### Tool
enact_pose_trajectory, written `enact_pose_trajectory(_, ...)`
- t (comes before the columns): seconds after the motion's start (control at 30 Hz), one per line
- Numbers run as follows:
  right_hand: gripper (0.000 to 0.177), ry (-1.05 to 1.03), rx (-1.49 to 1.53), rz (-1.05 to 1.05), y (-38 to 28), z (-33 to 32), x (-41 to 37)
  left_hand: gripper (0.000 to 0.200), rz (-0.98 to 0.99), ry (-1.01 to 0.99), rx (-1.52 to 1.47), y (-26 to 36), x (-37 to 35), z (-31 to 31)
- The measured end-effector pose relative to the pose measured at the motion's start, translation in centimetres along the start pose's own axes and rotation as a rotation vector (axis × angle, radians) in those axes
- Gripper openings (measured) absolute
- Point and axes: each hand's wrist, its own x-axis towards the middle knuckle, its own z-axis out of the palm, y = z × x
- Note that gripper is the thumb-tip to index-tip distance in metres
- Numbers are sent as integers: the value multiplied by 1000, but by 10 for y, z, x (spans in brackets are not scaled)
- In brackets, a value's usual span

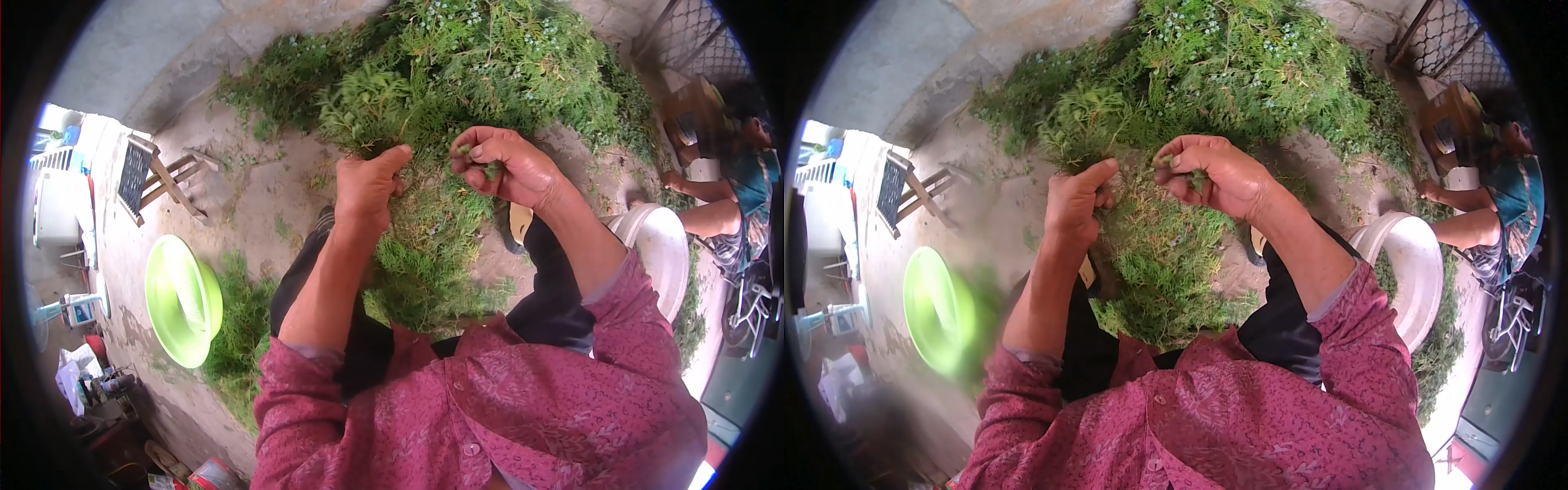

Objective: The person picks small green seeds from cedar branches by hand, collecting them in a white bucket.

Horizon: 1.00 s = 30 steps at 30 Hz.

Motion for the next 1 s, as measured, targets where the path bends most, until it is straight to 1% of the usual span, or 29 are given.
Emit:
enact_pose_trajectory(0.03,16,2,1,-2,0,2,0,9,55,62,84,1,-1,2)
enact_pose_trajectory(0.1,16,32,185,12,-2,7,1,9,60,51,86,-1,-2,3)
enact_pose_trajectory(0.13,16,33,187,10,0,5,5,10,65,42,87,-2,-2,4)
enact_pose_trajectory(0.2,15,72,340,16,8,-2,15,10,64,26,84,-6,-1,3)
enact_pose_trajectory(0.23,15,74,342,13,12,-3,18,11,63,12,80,-7,0,3)
enact_pose_trajectory(0.3,13,192,443,22,15,-2,24,11,66,25,45,-7,0,7)
enact_pose_trajectory(0.37,12,200,491,14,19,3,26,12,71,40,8,-7,0,11)
enact_pose_trajectory(0.43,11,209,538,8,23,8,28,12,51,-33,31,-4,-2,13)
enact_pose_trajectory(0.5,11,247,612,21,27,12,30,14,66,-45,59,-9,3,11)
enact_pose_trajectory(0.53,11,247,611,21,29,14,32,17,80,-56,86,-11,5,10)
enact_pose_trajectory(0.6,11,312,605,3,32,16,35,19,103,-50,82,-13,3,14)
enact_pose_trajectory(0.73,12,312,607,13,37,13,43,25,120,-25,114,-10,-3,20)
enact_pose_trajectory(0.77,14,294,613,11,38,11,44,25,122,-24,114,-12,-3,20)
enact_pose_trajectory(0.83,16,276,620,9,39,11,45,20,120,-105,143,-19,-3,19)
enact_pose_trajectory(0.9,21,218,647,43,36,15,44,21,127,-125,118,-25,-3,21)
enact_pose_trajectory(1.0,23,273,618,35,31,25,37,23,132,-130,101,-29,1,18)
